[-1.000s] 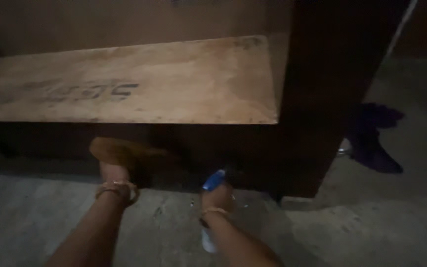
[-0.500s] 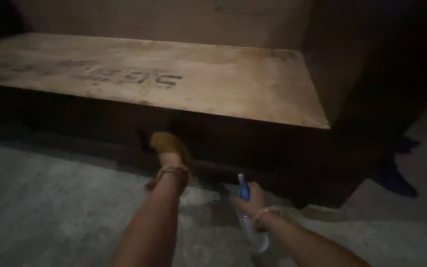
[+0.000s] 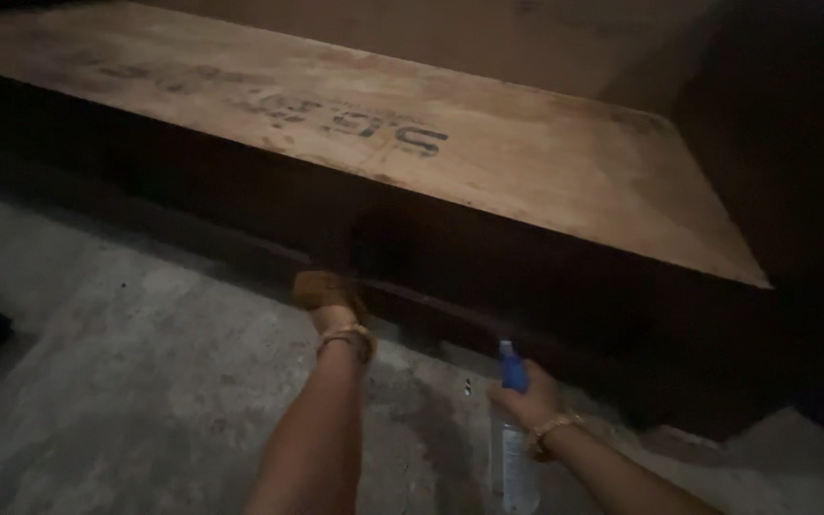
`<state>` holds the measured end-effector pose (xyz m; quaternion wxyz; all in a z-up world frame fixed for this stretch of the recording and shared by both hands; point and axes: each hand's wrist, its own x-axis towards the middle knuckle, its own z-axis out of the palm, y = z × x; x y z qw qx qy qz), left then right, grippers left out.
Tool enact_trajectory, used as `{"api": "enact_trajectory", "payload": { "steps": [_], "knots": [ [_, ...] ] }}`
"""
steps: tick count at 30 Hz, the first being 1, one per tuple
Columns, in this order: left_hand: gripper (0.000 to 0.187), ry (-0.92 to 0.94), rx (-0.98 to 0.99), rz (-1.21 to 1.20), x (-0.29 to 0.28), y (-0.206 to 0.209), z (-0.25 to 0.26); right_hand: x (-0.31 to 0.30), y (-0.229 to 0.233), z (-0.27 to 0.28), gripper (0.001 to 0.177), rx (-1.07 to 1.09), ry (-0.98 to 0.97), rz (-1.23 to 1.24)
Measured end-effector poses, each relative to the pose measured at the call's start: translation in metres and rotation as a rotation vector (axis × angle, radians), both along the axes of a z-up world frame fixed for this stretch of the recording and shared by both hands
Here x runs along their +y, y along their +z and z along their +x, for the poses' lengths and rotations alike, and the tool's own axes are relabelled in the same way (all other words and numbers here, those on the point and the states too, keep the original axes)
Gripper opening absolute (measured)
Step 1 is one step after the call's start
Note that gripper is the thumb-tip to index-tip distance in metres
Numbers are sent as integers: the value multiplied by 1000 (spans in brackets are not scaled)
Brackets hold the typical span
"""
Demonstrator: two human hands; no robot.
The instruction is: The person cleans the wooden frame of a large piece of furniture, spraying liquid from a bottle onto the surface and wiping it down with a brown cloth, including the side panels and lower edges.
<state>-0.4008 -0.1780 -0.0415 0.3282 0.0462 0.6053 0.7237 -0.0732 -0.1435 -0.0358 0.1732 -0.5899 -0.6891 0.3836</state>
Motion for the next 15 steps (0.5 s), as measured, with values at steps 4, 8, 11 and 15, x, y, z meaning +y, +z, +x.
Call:
{"api": "enact_trajectory", "payload": {
  "steps": [4, 8, 11, 15],
  "knots": [
    [64, 35, 46, 15, -11, -6, -35, -19, 12, -15, 41, -4, 135, -4],
    [64, 22, 84, 39, -8, -14, -52, -33, 20, -45, 40, -100, 131, 25],
    [63, 9, 139, 36, 0, -19, -74, -33, 22, -72, 40, 149, 123, -37],
    [63, 1, 220, 8, 22, -36, -100, -28, 15, -108, 45, 38, 223, 53]
  ]
}}
